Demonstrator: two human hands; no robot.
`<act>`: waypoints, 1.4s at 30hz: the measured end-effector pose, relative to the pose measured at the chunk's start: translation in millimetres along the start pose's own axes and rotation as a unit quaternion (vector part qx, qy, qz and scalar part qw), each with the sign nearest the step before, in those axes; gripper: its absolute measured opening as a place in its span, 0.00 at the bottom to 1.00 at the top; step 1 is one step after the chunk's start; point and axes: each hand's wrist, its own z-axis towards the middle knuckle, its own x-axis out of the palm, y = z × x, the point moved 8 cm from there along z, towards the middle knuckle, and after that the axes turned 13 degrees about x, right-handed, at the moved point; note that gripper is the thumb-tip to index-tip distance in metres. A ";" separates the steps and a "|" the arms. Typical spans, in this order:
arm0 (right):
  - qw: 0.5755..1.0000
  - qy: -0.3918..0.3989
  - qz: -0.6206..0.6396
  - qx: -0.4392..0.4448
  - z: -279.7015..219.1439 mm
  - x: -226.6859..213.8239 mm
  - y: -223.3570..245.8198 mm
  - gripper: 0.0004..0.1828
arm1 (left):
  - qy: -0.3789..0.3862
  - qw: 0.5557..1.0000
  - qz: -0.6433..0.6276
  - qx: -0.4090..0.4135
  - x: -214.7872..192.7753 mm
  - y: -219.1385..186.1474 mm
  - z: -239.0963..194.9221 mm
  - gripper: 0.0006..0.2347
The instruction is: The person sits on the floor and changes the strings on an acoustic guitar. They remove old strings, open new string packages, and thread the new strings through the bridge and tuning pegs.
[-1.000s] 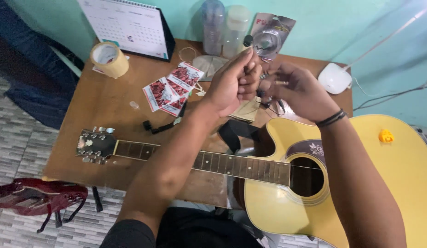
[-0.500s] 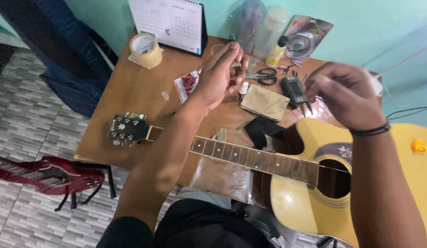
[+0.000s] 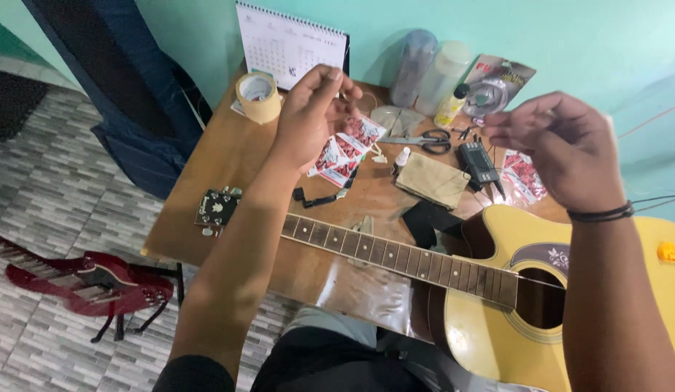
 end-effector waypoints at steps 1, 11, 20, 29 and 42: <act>0.992 0.057 0.113 0.017 0.5 0.6 -5.2 0.15 | -0.023 0.999 0.025 0.002 -5.6 -1.4 2.1 0.09; 0.997 -0.065 -0.038 0.036 -9.4 14.9 14.8 0.10 | 0.103 0.967 0.227 0.051 32.9 41.9 -5.6 0.15; 0.955 -0.063 -0.276 0.092 21.5 30.8 -25.7 0.05 | 0.243 0.882 0.403 0.027 106.0 52.0 -33.7 0.12; 0.968 -0.055 -0.183 0.164 100.0 -226.0 -307.9 0.14 | 0.099 0.787 0.608 -0.043 -88.2 -15.2 -51.6 0.06; 0.927 -0.117 -0.309 0.175 113.1 -189.3 -371.2 0.27 | 0.128 0.730 0.597 -0.308 -146.7 -33.9 -94.1 0.08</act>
